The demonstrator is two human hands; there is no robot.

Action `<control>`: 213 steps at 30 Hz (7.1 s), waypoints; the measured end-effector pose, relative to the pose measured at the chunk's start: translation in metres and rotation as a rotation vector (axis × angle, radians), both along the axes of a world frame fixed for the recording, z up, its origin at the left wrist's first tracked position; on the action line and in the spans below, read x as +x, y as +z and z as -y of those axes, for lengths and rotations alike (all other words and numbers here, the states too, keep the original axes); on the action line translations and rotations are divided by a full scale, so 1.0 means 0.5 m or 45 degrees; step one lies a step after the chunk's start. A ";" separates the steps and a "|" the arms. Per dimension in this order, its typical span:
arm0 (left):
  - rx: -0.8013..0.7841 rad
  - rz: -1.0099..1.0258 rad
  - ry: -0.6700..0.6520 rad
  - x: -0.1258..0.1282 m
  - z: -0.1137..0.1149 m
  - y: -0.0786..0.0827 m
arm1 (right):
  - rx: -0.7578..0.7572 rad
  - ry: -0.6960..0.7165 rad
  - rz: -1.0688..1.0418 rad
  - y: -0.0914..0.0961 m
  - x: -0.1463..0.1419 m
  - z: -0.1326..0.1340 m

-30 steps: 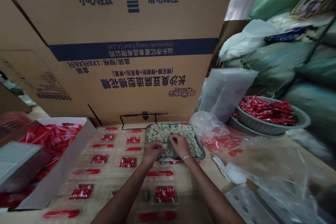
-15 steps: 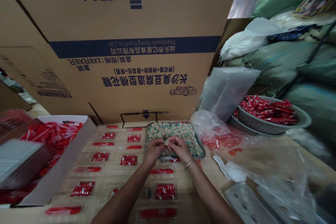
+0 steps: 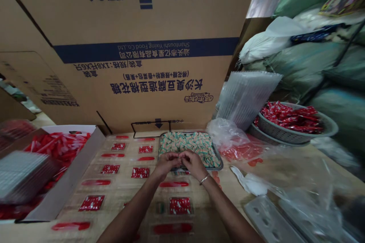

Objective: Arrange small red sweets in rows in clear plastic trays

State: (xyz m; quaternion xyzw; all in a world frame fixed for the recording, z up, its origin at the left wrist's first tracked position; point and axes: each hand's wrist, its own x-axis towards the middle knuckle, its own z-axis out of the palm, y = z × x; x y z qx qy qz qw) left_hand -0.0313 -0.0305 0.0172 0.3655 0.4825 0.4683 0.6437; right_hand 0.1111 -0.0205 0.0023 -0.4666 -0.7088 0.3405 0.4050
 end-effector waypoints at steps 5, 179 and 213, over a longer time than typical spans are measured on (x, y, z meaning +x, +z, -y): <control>0.008 -0.069 0.128 0.001 -0.008 -0.016 | 0.020 -0.174 0.160 -0.010 0.021 -0.019; 0.121 -0.183 -0.158 -0.021 -0.011 -0.007 | -0.038 0.077 0.173 -0.004 0.006 -0.016; 0.060 -0.017 0.150 -0.007 -0.013 -0.033 | 0.002 -0.205 0.199 -0.015 -0.021 -0.011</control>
